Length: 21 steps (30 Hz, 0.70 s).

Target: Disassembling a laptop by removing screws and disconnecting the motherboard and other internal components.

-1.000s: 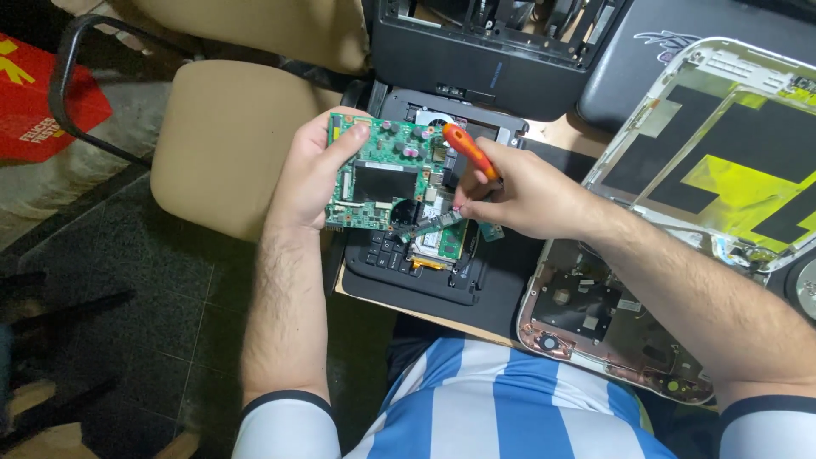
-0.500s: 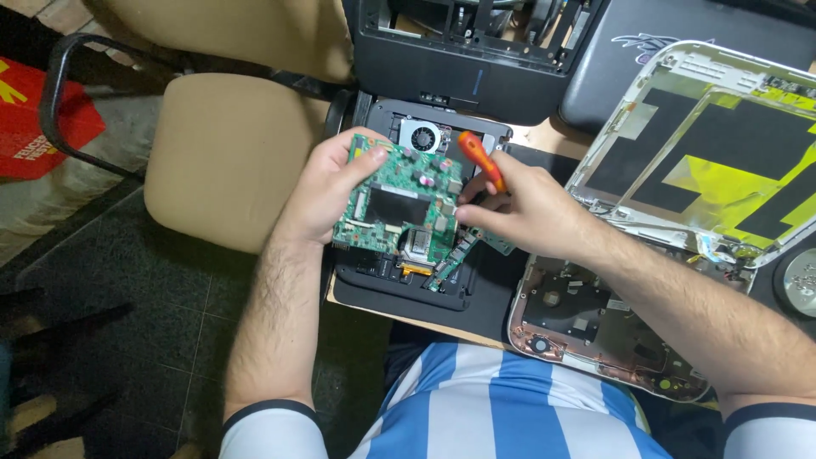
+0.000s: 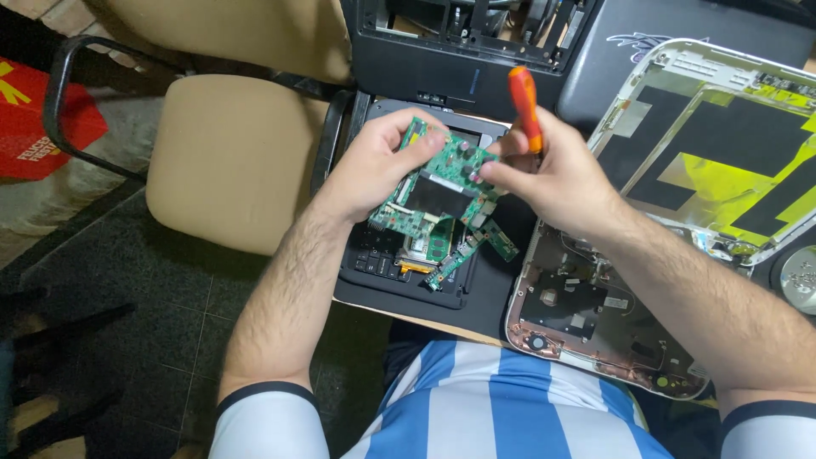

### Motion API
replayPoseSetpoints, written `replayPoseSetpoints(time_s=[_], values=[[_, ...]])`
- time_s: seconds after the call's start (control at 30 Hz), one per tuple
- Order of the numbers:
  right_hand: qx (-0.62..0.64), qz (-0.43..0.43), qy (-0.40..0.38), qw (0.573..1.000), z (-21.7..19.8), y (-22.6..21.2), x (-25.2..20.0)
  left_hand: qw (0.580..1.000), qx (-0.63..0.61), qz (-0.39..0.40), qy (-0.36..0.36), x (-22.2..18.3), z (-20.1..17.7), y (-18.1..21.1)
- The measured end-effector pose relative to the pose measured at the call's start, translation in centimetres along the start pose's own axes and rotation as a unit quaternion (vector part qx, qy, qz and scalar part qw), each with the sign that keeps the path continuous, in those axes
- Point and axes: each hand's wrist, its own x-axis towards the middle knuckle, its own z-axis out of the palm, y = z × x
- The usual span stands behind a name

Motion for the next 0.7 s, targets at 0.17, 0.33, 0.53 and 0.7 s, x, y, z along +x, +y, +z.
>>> replayPoseSetpoints(time_s=[0.17,0.33,0.53,0.7], values=[[-0.031,0.033,0.08,0.996,-1.9,-4.2,-1.4,0.98,0.153,0.087,0.095,0.7,-2.1,-1.6],[-0.048,-0.016,0.142,0.989,-4.2,-3.5,-1.6,0.894,0.438,0.089,0.037,0.0,-1.7,-1.4],[-0.027,-0.114,0.132,0.984,-5.9,-1.9,-0.9,0.841,0.518,0.143,0.065,0.0,-1.3,-2.5],[-0.05,-0.051,0.15,0.986,-4.2,-4.3,0.2,0.852,0.498,0.088,0.136,-4.5,-1.5,0.9]])
